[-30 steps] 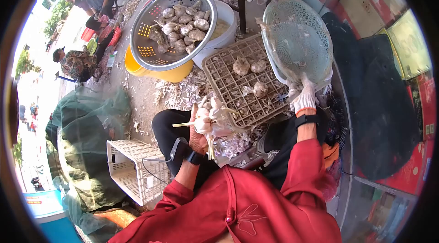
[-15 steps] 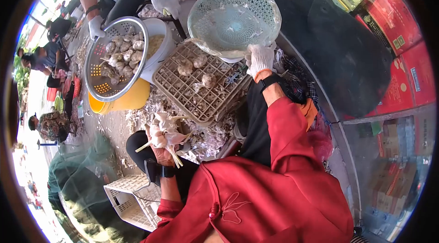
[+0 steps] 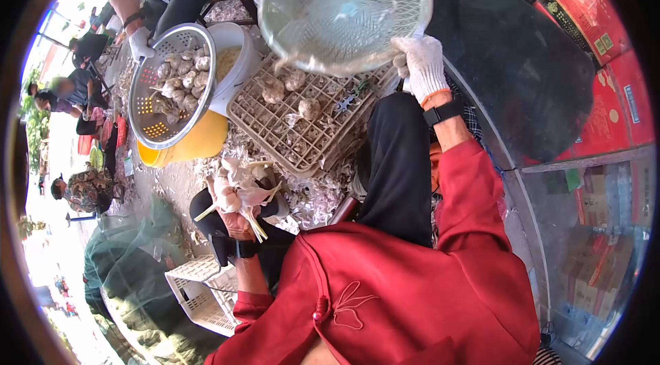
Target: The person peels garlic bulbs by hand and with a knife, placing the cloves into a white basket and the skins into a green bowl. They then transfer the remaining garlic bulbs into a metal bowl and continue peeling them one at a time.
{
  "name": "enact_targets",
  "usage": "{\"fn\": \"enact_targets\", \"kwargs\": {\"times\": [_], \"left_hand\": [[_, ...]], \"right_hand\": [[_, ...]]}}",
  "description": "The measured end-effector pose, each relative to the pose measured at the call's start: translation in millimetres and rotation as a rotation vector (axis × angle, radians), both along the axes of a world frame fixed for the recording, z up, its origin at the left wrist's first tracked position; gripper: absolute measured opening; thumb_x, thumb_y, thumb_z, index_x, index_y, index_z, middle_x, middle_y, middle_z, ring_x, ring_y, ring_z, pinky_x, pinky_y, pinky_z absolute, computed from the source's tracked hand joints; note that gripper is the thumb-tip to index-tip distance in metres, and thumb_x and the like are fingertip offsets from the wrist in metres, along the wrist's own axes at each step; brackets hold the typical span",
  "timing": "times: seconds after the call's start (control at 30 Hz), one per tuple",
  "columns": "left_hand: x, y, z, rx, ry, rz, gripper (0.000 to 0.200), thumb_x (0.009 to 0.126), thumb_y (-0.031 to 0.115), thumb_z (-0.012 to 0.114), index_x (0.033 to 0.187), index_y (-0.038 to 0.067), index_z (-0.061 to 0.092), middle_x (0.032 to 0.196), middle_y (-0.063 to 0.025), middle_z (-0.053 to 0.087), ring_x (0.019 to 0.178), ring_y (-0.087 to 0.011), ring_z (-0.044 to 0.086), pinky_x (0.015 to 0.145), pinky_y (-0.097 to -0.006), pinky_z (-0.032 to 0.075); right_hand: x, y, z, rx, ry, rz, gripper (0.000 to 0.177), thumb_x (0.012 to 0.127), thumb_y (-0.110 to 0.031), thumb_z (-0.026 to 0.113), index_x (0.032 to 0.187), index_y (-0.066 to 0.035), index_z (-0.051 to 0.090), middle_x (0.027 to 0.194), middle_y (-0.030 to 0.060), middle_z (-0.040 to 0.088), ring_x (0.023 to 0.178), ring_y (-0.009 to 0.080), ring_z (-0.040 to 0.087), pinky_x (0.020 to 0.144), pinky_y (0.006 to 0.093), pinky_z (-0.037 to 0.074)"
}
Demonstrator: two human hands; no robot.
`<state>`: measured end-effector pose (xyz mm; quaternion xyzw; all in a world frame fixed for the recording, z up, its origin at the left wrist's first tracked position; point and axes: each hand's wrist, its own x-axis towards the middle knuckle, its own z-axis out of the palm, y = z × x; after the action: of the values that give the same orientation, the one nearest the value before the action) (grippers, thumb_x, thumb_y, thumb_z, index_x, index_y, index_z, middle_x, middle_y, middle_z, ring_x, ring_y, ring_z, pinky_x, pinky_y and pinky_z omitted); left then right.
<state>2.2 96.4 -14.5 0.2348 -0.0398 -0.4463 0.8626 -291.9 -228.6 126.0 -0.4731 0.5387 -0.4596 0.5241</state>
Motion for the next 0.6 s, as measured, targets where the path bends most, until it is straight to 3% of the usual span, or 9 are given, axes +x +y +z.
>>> {"fn": "enact_targets", "kwargs": {"times": [0.1,0.17,0.23,0.4,0.43,0.5,0.53,0.57,0.6], "left_hand": [[32.1,20.3,-34.3,0.056,0.111,0.031,0.053,0.093,0.013,0.046,0.142,0.030,0.034,0.122,-0.0158,0.055,0.091,-0.0326,0.062,0.075,-0.0511,0.056],[18.0,21.4,7.1,0.025,-0.084,0.157,0.042,0.093,0.021,0.048,0.135,0.018,0.044,0.112,-0.0166,0.061,0.090,-0.0317,0.063,0.073,-0.0491,0.055],[28.1,33.7,15.5,0.150,-0.037,0.176,0.041,0.092,0.025,0.051,0.131,0.014,0.047,0.109,-0.0159,0.062,0.090,-0.0304,0.063,0.073,-0.0484,0.055],[66.5,72.8,-25.7,0.197,-0.012,0.112,0.042,0.086,0.039,0.058,0.116,0.010,0.055,0.103,-0.0128,0.065,0.080,-0.0285,0.064,0.067,-0.0455,0.053],[59.5,65.9,-9.6,0.194,-0.016,0.120,0.042,0.086,0.039,0.058,0.116,0.010,0.055,0.103,-0.0128,0.065,0.080,-0.0285,0.064,0.067,-0.0455,0.053],[37.0,44.7,37.1,0.129,0.148,0.058,0.043,0.088,0.044,0.056,0.113,0.009,0.056,0.099,-0.0133,0.065,0.078,-0.0280,0.064,0.067,-0.0447,0.053],[38.4,44.6,36.0,0.132,0.147,0.061,0.043,0.088,0.044,0.056,0.113,0.009,0.056,0.099,-0.0133,0.065,0.078,-0.0280,0.064,0.067,-0.0447,0.053],[36.6,42.6,29.0,0.157,0.130,0.055,0.044,0.088,0.046,0.055,0.112,0.009,0.057,0.098,-0.0131,0.065,0.079,-0.0279,0.064,0.067,-0.0442,0.053],[34.1,42.5,27.1,0.178,0.115,0.051,0.045,0.089,0.048,0.054,0.111,0.009,0.057,0.097,-0.0130,0.066,0.079,-0.0278,0.064,0.068,-0.0437,0.053]], "right_hand": [[14.0,33.4,10.2,-0.003,0.096,0.193,0.016,0.078,-0.015,0.069,0.070,-0.003,0.060,0.051,0.0033,0.052,0.037,0.0091,0.045,0.034,0.0225,0.031],[28.6,49.5,6.3,0.037,0.113,0.263,0.017,0.077,-0.017,0.069,0.071,-0.003,0.060,0.051,0.0027,0.053,0.036,0.0086,0.044,0.034,0.0225,0.031],[43.7,70.2,7.1,0.088,0.158,0.375,0.018,0.075,-0.018,0.068,0.074,-0.001,0.061,0.054,0.0054,0.058,0.038,0.0114,0.049,0.035,0.0246,0.038],[68.1,98.7,-32.1,0.123,0.212,0.647,0.021,0.074,-0.018,0.066,0.079,0.001,0.058,0.057,0.0076,0.060,0.040,0.0143,0.054,0.036,0.0286,0.043],[74.6,102.7,-40.3,0.092,0.241,0.694,0.024,0.073,-0.020,0.066,0.079,0.002,0.059,0.058,0.0105,0.060,0.041,0.0172,0.055,0.038,0.0311,0.045],[87.5,108.2,-51.0,0.040,0.438,0.788,0.019,0.076,-0.015,0.066,0.082,0.001,0.058,0.058,0.0068,0.058,0.042,0.0132,0.053,0.037,0.0276,0.043],[93.7,111.9,-48.0,0.046,0.493,0.830,0.031,0.071,-0.022,0.068,0.079,0.007,0.060,0.060,0.0170,0.060,0.046,0.0235,0.061,0.042,0.0353,0.049],[99.1,106.0,-76.6,-0.143,0.585,0.836,0.033,0.070,-0.023,0.068,0.079,0.008,0.060,0.060,0.0187,0.061,0.048,0.0257,0.063,0.043,0.0365,0.050],[100.7,105.9,-67.7,-0.029,0.555,0.853,0.034,0.070,-0.023,0.068,0.079,0.009,0.060,0.060,0.0197,0.061,0.048,0.0262,0.063,0.044,0.0367,0.051]]}}
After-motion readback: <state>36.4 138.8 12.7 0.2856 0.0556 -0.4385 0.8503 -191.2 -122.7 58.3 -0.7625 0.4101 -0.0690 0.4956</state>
